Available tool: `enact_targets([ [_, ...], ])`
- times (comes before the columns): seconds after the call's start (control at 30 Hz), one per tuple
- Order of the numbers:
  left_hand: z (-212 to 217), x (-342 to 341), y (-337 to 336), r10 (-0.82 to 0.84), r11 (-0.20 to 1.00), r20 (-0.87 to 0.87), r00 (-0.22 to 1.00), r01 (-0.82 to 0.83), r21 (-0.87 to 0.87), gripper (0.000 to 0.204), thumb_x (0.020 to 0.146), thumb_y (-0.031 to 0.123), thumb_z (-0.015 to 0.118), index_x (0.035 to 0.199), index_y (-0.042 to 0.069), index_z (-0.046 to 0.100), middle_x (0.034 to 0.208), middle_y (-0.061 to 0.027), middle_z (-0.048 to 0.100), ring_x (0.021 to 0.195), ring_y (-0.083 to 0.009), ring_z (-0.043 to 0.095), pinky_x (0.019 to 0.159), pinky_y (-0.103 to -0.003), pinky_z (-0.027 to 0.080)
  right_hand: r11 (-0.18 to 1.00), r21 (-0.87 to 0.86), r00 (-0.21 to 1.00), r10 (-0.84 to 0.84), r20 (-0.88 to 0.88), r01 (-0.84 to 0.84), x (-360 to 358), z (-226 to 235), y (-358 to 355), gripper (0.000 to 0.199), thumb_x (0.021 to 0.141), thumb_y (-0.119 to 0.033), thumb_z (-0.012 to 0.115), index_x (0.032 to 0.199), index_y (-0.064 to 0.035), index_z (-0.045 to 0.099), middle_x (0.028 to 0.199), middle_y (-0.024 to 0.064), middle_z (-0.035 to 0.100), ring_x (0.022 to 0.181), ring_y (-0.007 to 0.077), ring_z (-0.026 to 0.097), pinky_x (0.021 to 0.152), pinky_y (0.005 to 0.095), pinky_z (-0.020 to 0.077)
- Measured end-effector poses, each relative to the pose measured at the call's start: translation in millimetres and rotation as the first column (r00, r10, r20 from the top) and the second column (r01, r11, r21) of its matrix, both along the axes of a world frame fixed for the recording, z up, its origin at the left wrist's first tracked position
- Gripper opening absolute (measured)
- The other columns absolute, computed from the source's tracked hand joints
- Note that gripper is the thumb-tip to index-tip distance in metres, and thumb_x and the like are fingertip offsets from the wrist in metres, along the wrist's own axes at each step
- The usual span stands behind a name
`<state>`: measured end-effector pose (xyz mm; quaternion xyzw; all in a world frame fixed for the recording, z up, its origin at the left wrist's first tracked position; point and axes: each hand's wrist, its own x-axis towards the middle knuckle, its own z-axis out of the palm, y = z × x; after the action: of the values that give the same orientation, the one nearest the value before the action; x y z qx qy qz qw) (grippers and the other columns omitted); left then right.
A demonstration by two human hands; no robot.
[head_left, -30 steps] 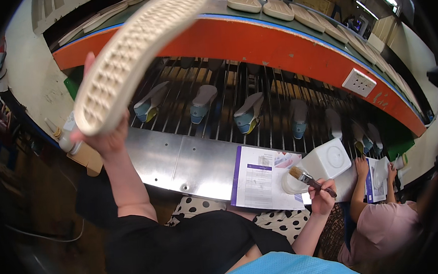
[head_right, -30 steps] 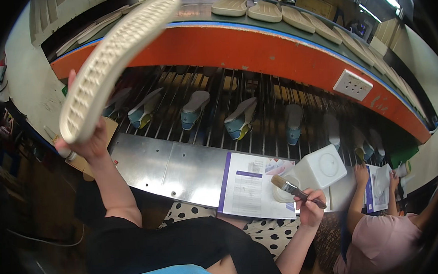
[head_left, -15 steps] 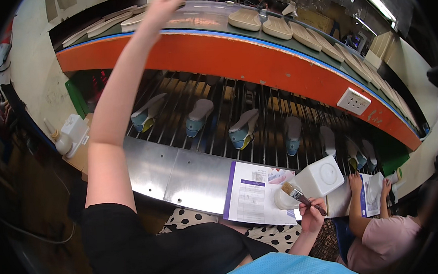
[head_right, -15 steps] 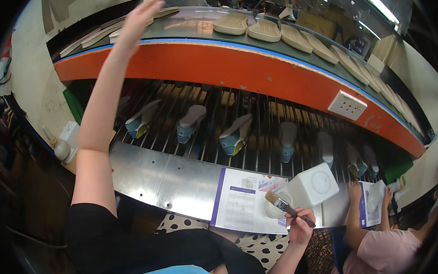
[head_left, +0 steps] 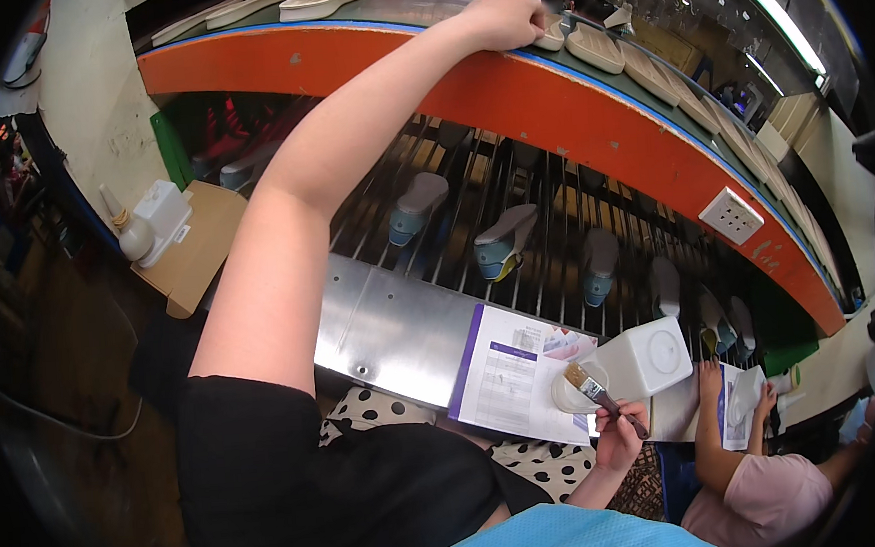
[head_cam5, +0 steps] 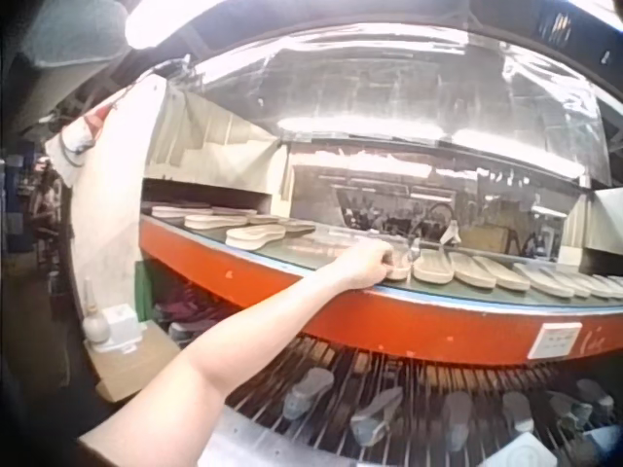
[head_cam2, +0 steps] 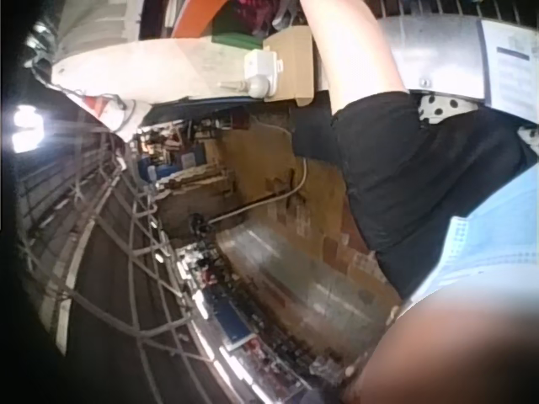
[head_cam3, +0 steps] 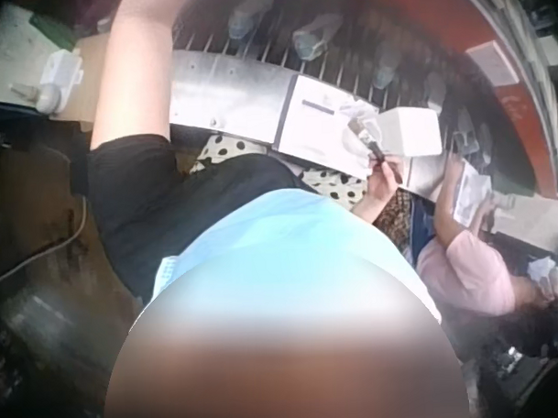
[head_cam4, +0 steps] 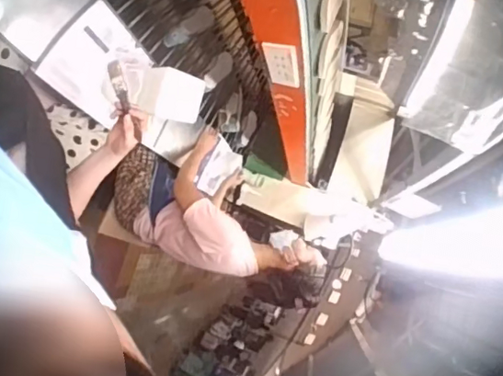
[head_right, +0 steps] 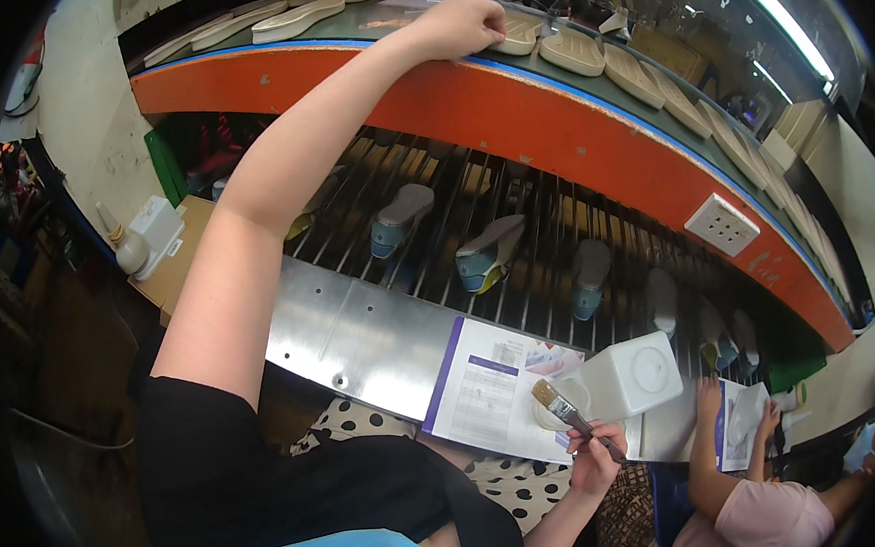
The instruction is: The person repeatedly picks up shoe soles from a nearby rack and applies a liquid to the bottom surface using a brush. They dip the brush into a container between applications and place each treated sole back on the rack.
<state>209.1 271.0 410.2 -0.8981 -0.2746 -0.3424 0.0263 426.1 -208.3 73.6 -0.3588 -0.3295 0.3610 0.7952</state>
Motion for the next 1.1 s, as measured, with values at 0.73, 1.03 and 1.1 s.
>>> enact_targets([
  [0.73, 14, -9, 9, -0.220, 0.665, 0.364, 0.905, 0.412, -0.623, 0.063, 0.100, 0.041, 0.056, 0.146, -0.001, 0.046, 0.149, -0.0142, 0.051, 0.136, -0.0213, 0.047, 0.115, -0.034, 0.033, 0.999, -0.029, 1.000, -0.022, -0.021, 0.022, 7, -5, -6, 0.019, 0.088, -0.008, 0.068, 0.097, 0.0051, 0.058, 0.092, 0.0209, 0.065, 0.079, 0.0322, 0.071, 0.062, 0.0352, 0.0558],
  [1.03, 3, -13, 43, -0.080, 0.812, 0.184, 0.980, 0.171, -0.558, 0.074, 0.095, 0.039, 0.064, 0.150, -0.003, 0.039, 0.152, -0.0169, 0.046, 0.138, -0.0228, 0.044, 0.117, -0.033, 0.031, 0.996, -0.067, 0.997, -0.054, 0.046, 0.057, 11, -2, -5, 0.018, 0.089, -0.007, 0.066, 0.100, 0.0043, 0.057, 0.093, 0.0226, 0.066, 0.079, 0.0299, 0.070, 0.065, 0.0343, 0.0551],
  [1.1, -1, -19, 48, -0.048, 0.829, 0.159, 0.986, 0.128, -0.544, 0.077, 0.093, 0.039, 0.066, 0.151, -0.004, 0.037, 0.153, -0.0174, 0.045, 0.138, -0.0231, 0.044, 0.117, -0.033, 0.030, 0.993, -0.088, 0.996, -0.080, 0.049, 0.085, 12, -1, -8, 0.019, 0.087, -0.007, 0.067, 0.098, 0.0068, 0.060, 0.091, 0.0211, 0.065, 0.082, 0.0349, 0.071, 0.064, 0.0379, 0.0558],
])
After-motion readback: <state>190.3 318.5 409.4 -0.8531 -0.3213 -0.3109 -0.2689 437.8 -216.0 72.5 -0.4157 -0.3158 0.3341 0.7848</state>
